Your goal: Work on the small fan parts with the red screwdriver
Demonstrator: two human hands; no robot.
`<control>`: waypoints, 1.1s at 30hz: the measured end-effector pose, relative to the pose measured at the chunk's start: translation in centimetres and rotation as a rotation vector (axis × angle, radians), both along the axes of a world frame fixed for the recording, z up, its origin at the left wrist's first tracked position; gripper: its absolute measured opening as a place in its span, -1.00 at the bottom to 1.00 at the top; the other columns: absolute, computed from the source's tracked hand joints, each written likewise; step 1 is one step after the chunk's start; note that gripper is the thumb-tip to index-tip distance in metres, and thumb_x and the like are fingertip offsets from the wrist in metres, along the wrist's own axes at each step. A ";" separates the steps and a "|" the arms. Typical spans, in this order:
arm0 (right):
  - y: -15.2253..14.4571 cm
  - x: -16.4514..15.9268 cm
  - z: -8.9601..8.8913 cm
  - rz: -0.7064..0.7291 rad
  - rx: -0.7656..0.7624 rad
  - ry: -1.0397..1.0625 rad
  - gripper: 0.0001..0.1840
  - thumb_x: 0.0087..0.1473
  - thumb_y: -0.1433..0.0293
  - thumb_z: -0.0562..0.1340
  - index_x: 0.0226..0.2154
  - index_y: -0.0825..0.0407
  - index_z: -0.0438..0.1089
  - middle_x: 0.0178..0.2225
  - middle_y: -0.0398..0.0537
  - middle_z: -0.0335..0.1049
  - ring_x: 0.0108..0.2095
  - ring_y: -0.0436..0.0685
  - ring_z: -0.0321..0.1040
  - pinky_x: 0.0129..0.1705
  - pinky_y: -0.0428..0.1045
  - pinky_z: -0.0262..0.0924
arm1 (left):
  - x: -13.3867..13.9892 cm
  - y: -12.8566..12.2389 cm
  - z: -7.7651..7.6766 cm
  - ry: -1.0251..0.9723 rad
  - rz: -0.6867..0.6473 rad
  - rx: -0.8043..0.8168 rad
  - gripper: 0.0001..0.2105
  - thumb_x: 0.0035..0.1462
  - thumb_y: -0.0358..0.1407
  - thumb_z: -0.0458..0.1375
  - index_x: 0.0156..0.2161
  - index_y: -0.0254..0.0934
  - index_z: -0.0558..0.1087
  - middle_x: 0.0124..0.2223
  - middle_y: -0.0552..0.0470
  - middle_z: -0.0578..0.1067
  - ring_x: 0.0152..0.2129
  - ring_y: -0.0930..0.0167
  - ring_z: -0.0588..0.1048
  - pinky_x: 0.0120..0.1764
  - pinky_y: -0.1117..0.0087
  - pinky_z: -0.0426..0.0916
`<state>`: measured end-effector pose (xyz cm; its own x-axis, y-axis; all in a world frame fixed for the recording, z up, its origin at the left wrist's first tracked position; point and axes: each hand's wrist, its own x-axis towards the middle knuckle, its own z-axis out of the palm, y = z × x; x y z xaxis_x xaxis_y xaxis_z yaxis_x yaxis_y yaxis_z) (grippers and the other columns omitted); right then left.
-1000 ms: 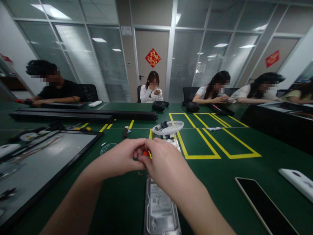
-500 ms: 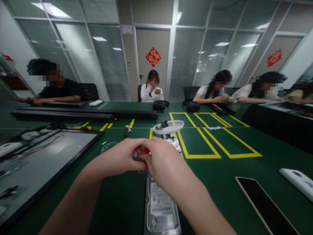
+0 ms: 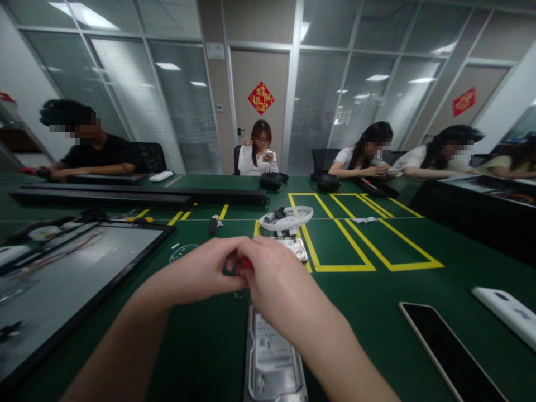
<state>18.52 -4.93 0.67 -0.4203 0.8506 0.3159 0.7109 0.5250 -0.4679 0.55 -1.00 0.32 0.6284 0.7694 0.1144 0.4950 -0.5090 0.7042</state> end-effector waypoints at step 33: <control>-0.2 0.3 0.2 -0.055 -0.002 -0.025 -0.91 0.21 0.44 0.29 -0.21 -0.03 0.49 -0.20 -0.07 0.47 -0.21 0.14 0.36 -0.19 0.04 0.17 | -0.3 0.3 -0.5 0.034 -0.009 -0.040 -0.74 -0.01 -0.38 0.25 -0.14 -0.28 0.51 -0.28 0.07 0.55 -0.39 0.40 0.48 -0.37 0.44 0.29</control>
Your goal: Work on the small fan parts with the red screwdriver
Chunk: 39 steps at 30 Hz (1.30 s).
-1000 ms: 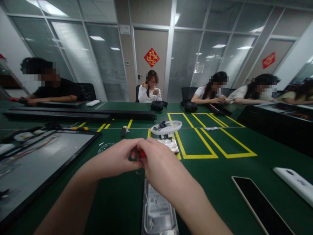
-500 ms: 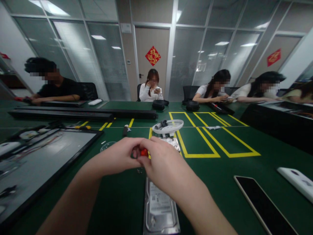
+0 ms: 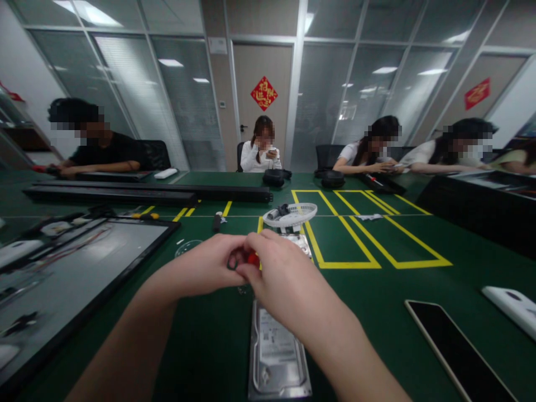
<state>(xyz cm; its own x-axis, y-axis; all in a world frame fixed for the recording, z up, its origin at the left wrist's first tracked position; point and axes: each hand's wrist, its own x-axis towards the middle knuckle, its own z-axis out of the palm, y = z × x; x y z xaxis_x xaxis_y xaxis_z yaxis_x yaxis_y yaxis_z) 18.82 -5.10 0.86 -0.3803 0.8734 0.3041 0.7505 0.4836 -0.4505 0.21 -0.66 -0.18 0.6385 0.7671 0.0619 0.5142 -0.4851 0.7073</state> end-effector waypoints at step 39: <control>0.1 0.0 -0.3 0.041 0.004 -0.028 -0.77 0.24 0.54 0.22 -0.12 -0.03 0.50 -0.19 -0.06 0.47 -0.20 0.13 0.38 -0.14 0.05 0.18 | 0.0 -0.1 0.2 -0.019 0.031 0.086 -0.76 -0.01 -0.39 0.26 -0.16 -0.27 0.50 -0.23 0.07 0.55 -0.33 0.39 0.49 -0.32 0.41 0.30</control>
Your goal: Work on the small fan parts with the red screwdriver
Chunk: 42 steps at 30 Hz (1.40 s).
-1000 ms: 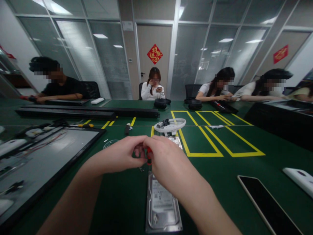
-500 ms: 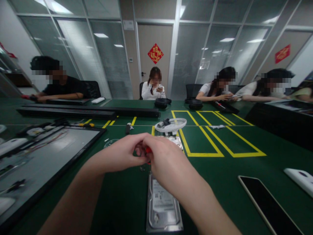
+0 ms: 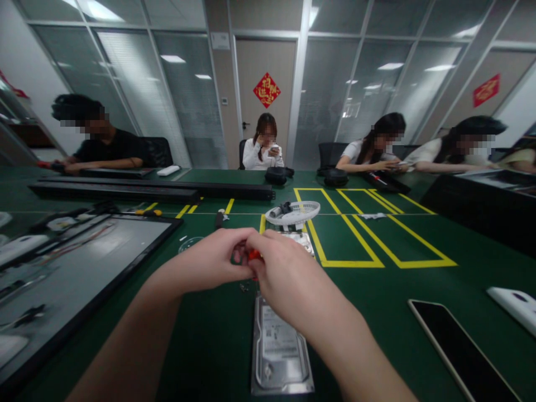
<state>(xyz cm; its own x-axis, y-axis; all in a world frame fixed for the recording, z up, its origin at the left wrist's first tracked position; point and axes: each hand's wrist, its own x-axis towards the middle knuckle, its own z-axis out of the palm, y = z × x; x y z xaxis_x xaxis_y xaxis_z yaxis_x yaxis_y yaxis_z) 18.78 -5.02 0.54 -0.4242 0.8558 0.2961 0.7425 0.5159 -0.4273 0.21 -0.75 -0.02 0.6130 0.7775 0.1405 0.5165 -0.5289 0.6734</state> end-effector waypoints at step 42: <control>0.1 -0.4 0.2 -0.019 0.033 0.029 -0.81 0.21 0.53 0.26 -0.13 -0.01 0.48 -0.16 -0.04 0.48 -0.20 0.14 0.38 -0.18 0.03 0.18 | 0.1 0.2 -0.2 -0.028 -0.005 -0.013 -0.71 -0.04 -0.42 0.27 -0.13 -0.27 0.48 -0.21 0.05 0.56 -0.33 0.39 0.48 -0.31 0.40 0.31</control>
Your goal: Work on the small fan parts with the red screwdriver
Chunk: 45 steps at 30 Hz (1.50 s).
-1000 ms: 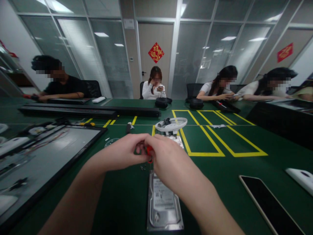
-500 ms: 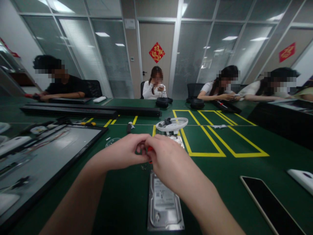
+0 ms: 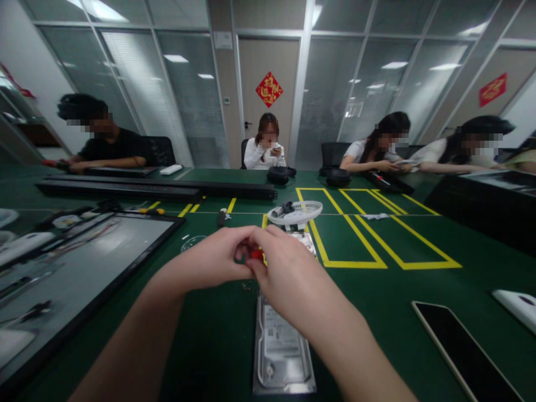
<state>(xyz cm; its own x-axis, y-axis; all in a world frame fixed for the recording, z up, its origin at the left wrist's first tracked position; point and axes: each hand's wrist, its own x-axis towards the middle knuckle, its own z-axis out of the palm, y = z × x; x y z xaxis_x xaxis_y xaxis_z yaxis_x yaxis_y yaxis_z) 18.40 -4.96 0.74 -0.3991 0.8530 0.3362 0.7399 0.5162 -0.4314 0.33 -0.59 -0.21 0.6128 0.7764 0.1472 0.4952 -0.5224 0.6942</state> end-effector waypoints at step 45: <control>0.1 0.3 -0.1 0.021 -0.021 -0.036 -0.73 0.23 0.61 0.17 -0.15 -0.01 0.49 -0.19 -0.05 0.50 -0.18 0.14 0.39 -0.15 0.04 0.19 | -0.1 -0.2 0.4 0.036 -0.027 -0.027 -0.69 -0.02 -0.40 0.26 -0.10 -0.26 0.50 -0.21 0.05 0.58 -0.33 0.37 0.51 -0.30 0.39 0.33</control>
<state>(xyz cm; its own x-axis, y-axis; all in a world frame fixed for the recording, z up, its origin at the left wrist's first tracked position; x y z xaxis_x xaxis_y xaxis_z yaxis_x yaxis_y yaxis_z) 18.70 -4.85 0.60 -0.4286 0.8511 0.3032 0.7444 0.5228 -0.4154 0.27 -0.76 0.22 0.6381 0.7629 0.1040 0.5060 -0.5173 0.6902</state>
